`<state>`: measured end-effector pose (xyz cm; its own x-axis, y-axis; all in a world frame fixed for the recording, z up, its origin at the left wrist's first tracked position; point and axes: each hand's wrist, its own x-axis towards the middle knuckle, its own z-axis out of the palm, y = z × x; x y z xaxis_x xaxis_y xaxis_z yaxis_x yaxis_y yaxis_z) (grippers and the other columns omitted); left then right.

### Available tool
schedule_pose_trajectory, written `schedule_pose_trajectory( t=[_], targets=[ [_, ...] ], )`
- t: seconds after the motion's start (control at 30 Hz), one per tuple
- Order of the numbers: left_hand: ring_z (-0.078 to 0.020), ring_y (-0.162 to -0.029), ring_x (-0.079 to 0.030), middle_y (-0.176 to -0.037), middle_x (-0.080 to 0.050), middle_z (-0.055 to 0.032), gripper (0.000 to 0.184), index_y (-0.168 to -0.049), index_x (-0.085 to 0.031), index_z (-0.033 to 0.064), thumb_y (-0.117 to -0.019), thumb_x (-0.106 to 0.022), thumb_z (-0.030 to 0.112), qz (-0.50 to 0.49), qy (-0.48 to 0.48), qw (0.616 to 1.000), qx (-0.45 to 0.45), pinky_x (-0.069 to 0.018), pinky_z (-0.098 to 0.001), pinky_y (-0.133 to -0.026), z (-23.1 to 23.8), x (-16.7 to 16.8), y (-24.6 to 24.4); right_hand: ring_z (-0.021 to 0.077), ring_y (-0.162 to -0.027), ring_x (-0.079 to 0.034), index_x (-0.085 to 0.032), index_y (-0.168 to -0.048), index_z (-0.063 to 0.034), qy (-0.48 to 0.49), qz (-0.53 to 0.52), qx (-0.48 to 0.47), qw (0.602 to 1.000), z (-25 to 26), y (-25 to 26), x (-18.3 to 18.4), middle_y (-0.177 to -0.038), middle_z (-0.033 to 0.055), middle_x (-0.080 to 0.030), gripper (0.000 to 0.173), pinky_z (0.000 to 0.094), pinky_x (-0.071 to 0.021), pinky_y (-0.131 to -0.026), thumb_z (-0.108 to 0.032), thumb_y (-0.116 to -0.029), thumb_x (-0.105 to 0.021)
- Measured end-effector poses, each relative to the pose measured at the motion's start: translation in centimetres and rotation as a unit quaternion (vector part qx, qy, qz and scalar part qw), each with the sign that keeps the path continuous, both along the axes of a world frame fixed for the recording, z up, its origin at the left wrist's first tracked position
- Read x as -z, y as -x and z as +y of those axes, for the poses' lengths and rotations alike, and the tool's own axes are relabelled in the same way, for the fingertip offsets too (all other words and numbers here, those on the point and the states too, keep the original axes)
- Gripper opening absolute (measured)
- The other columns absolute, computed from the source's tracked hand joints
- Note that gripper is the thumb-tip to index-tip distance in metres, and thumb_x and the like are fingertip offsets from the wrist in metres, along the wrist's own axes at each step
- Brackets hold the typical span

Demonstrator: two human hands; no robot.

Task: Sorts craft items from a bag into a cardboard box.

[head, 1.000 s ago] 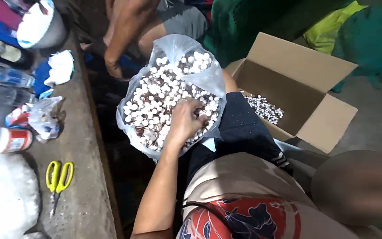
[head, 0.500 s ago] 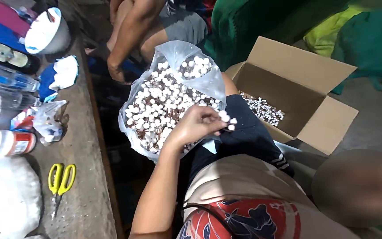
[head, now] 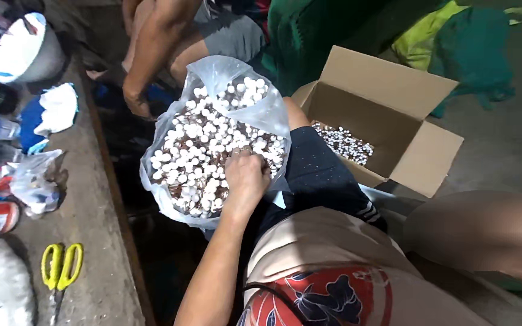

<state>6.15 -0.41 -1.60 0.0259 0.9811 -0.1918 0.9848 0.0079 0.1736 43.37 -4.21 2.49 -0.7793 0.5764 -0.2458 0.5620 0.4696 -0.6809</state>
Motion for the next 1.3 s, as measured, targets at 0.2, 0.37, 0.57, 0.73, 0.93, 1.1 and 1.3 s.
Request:
schedule_pose_trajectory(
  t=[0.2,0.37,0.57,0.73,0.93,1.1,1.3],
  targets=[
    [-0.0441,-0.100,-0.066,-0.098,-0.070,-0.0234,0.011,-0.095,-0.077,-0.0010,-0.0881,-0.075,0.007,-0.078,-0.099,0.992,-0.002,-0.0489,-0.0639,-0.088,-0.8,-0.7,0.8,0.0335,-0.081,-0.070,-0.073,-0.111,-0.0020,-0.002,0.012,0.003,1.000,-0.1,-0.1,0.4,-0.089,0.0147,-0.071,0.038,0.0564,-0.0544,-0.070,-0.033,-0.0943,-0.059],
    [0.0017,-0.059,-0.058,-0.072,-0.067,0.0022,0.003,-0.090,-0.074,0.0037,-0.0904,-0.072,0.006,-0.297,-0.062,0.953,-0.005,-0.0497,-0.0164,-0.056,-1.9,-4.2,1.9,0.0357,-0.078,-0.069,-0.073,-0.111,-0.0007,0.009,0.012,-0.006,1.000,0.1,0.0,0.4,-0.087,0.0162,-0.071,0.038,0.0579,-0.0536,-0.067,-0.032,-0.0937,-0.061],
    [-0.0085,-0.068,-0.063,-0.080,-0.070,-0.0077,0.015,-0.100,-0.075,-0.0023,-0.0952,-0.069,0.010,-0.367,0.001,0.924,0.111,-0.0537,-0.0272,-0.067,1.8,-3.7,-3.4,0.0360,-0.077,-0.070,-0.073,-0.110,0.0000,0.012,0.008,-0.010,1.000,0.2,0.2,-0.1,-0.087,0.0171,-0.071,0.033,0.0574,-0.0540,-0.067,-0.027,-0.0932,-0.063],
    [-0.0163,-0.096,-0.070,-0.115,-0.070,-0.0156,0.026,-0.122,-0.069,-0.0032,-0.1014,-0.056,0.008,-0.382,-0.068,0.918,0.086,-0.0578,-0.0319,-0.084,1.7,-5.3,-0.7,0.0441,-0.084,-0.069,-0.069,-0.113,0.0083,0.067,-0.016,-0.011,0.998,0.7,0.3,-1.2,-0.095,0.0265,-0.070,0.035,0.0632,-0.0533,-0.078,-0.022,-0.0973,-0.065],
    [-0.0345,-0.101,-0.066,-0.108,-0.069,-0.0190,0.021,-0.107,-0.075,0.0000,-0.0866,-0.073,0.000,-0.195,-0.070,0.977,0.048,-0.0534,-0.0548,-0.088,0.6,-2.6,2.9,0.0435,-0.087,-0.069,-0.068,-0.116,0.0079,0.076,-0.015,-0.023,0.997,0.8,0.4,-0.8,-0.098,0.0267,-0.070,0.037,0.0624,-0.0534,-0.079,-0.024,-0.0981,-0.064],
    [-0.0409,-0.113,-0.059,-0.113,-0.067,-0.0198,0.017,-0.099,-0.079,0.0056,-0.0820,-0.078,0.008,-0.128,-0.072,0.975,0.168,-0.0464,-0.0581,-0.094,1.6,0.3,1.2,0.0445,-0.088,-0.069,-0.069,-0.118,0.0078,0.069,-0.027,-0.009,0.997,0.7,0.5,-1.3,-0.098,0.0264,-0.071,0.036,0.0625,-0.0535,-0.081,-0.021,-0.0973,-0.066],
    [-0.0235,-0.087,-0.065,-0.094,-0.068,-0.0108,0.008,-0.089,-0.077,0.0042,-0.0883,-0.073,0.011,-0.201,-0.102,0.969,0.103,-0.0536,-0.0439,-0.076,-0.2,-4.0,2.8,0.0444,-0.087,-0.069,-0.068,-0.116,0.0083,0.063,-0.008,-0.023,0.998,0.7,0.2,-0.6,-0.097,0.0265,-0.070,0.036,0.0627,-0.0539,-0.078,-0.023,-0.0976,-0.064]
  ],
)
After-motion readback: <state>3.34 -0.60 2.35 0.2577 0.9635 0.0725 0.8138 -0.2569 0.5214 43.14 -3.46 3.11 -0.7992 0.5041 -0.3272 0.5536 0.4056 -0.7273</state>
